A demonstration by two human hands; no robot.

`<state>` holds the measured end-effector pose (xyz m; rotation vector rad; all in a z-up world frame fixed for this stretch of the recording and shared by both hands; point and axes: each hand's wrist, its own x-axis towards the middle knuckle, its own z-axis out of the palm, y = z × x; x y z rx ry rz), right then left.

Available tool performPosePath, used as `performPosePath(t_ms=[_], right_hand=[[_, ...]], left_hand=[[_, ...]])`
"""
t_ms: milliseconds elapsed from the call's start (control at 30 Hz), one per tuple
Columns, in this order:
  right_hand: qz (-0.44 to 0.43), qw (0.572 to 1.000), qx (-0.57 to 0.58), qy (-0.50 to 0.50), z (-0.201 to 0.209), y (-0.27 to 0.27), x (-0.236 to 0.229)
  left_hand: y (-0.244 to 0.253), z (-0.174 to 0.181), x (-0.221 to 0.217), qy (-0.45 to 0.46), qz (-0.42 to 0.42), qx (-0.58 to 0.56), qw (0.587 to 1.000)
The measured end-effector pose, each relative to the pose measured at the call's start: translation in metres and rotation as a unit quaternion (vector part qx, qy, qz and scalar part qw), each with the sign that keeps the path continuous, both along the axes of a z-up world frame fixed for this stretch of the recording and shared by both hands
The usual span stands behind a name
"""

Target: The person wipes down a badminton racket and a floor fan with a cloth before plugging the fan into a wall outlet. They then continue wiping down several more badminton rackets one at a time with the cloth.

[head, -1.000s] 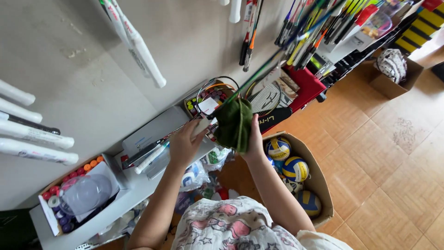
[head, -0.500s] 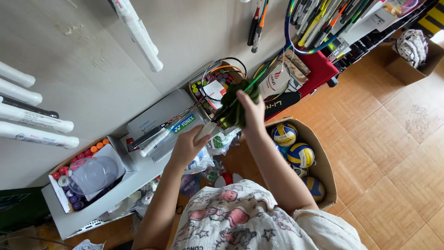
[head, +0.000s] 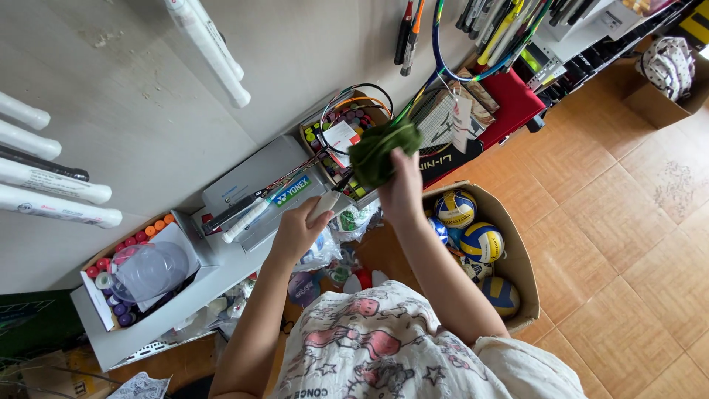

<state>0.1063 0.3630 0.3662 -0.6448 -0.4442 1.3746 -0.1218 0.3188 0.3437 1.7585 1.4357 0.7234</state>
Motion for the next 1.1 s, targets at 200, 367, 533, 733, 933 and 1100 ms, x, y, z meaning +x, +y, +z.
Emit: performPosePath(t_ms=[200,367,533,733,933,1100], right_hand=[[-0.021,0.989,-0.080,-0.119,-0.023,-0.012,-0.031],[-0.135,0.977,-0.083,-0.142,0.004,0.038,0.016],[-0.144,0.977,-0.127,-0.092,0.008,0.046,0.017],[-0.066,0.982,-0.086,-0.152,-0.042,0.001,-0.040],[-0.006,0.973,-0.046,-0.225,-0.053,-0.025,-0.004],[-0.238,0.963,0.029,-0.121,-0.047,-0.030,0.080]], left_hand=[[-0.004,0.001,-0.001,0.004,-0.009,-0.026,1.000],[-0.020,-0.008,-0.022,0.007,-0.006,-0.100,0.995],[-0.029,-0.016,-0.025,-0.001,-0.010,-0.081,0.997],[-0.011,-0.007,0.010,0.029,-0.005,-0.003,1.000],[0.004,-0.032,0.001,-0.096,0.013,-0.074,0.993],[0.013,-0.079,-0.030,-0.228,-0.021,-0.031,0.973]])
